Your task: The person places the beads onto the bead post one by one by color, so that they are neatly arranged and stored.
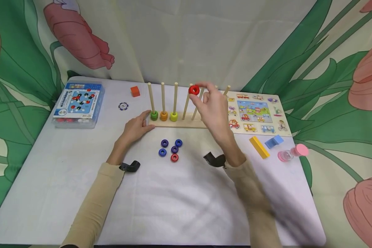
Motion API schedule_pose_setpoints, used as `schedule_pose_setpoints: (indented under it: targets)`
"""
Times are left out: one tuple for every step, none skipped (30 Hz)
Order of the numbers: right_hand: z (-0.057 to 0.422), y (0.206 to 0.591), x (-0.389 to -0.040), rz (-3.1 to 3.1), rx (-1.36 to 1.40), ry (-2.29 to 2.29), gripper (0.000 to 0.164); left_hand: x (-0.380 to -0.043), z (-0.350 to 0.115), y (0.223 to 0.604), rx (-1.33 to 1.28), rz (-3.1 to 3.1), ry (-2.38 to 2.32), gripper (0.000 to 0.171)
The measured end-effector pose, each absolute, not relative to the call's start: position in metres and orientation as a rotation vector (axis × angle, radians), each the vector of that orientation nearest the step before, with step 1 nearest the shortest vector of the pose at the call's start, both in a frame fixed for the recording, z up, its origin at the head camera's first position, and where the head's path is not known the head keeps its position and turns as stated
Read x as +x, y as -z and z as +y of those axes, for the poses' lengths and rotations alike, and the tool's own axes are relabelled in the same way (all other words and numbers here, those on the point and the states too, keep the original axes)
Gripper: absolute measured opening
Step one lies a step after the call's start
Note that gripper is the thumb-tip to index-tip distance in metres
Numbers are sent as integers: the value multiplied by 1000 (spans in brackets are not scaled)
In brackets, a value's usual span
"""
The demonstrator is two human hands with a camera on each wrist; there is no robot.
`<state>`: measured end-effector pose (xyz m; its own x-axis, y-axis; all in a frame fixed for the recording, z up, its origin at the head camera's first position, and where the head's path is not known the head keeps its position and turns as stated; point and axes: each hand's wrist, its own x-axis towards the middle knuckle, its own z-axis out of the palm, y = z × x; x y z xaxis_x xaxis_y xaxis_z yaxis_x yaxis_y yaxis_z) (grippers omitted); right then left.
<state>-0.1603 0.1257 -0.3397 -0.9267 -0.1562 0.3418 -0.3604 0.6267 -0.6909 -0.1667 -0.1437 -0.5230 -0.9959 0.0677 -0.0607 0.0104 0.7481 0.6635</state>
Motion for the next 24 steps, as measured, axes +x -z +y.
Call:
schedule_pose_setpoints:
  targets:
    - [124,336,-166,-2588,415,-1187,42,-167,-144,523,60,2859,-1088,71]
    - [123,333,-172,-2579,416,-1189,42,-166,-144,523,56,2858,-1088,71]
    - [121,331,-176,-2581,416,-1193,41,-166,-144,523,56,2856,-1087,71]
    - [120,330,-180,-2595,413,-1191,41,-166,-145,524,58,2856,-1087,71]
    - [118,330,-184,-2618,409,-1182,40,-166,-144,524,59,2857,-1085,71]
    - [117,331,-187,-2645,403,-1169,39,-167,-145,524,62,2861,-1083,71]
    - [116,332,-190,-2667,402,-1151,38,-167,-145,524,65,2865,-1083,71]
    - [115,334,-192,-2684,403,-1132,37,-168,-145,524,68,2868,-1083,71]
    - [114,336,-194,-2692,406,-1112,37,-168,-145,524,73,2870,-1085,71]
    - [114,338,-194,-2697,408,-1099,38,-168,-145,523,76,2870,-1088,72]
    - [114,340,-194,-2688,408,-1106,38,-169,-145,524,77,2870,-1090,72]
    - [114,343,-192,-2670,403,-1123,40,-169,-145,524,81,2869,-1091,72]
    - [115,346,-189,-2640,402,-1150,40,-170,-145,524,83,2868,-1093,72]
    - [116,350,-186,-2605,405,-1185,41,-170,-145,524,83,2869,-1093,72]
    - [117,353,-181,-2577,403,-1220,41,-170,-145,525,85,2869,-1091,72]
    - [118,357,-176,-2558,399,-1259,40,-170,-145,525,83,2870,-1088,72]
    - [119,362,-170,-2541,404,-1294,39,-170,-144,525,80,2869,-1088,72]
    - [120,368,-165,-2544,411,-1323,37,-170,-144,525,77,2867,-1085,72]
    - [121,374,-159,-2559,428,-1354,36,-170,-144,525,74,2865,-1081,72]
    - [122,382,-153,-2594,449,-1380,34,-170,-144,525,73,2863,-1079,72]
    - [122,389,-146,-2645,468,-1395,33,-169,-144,525,70,2862,-1077,71]
    - [122,397,-141,-2700,496,-1401,31,-169,-144,525,66,2863,-1077,72]
    - [123,406,-135,-2757,529,-1399,30,-169,-144,524,64,2864,-1079,72]
    - [123,415,-129,-2816,556,-1396,28,-169,-144,524,65,2866,-1075,72]
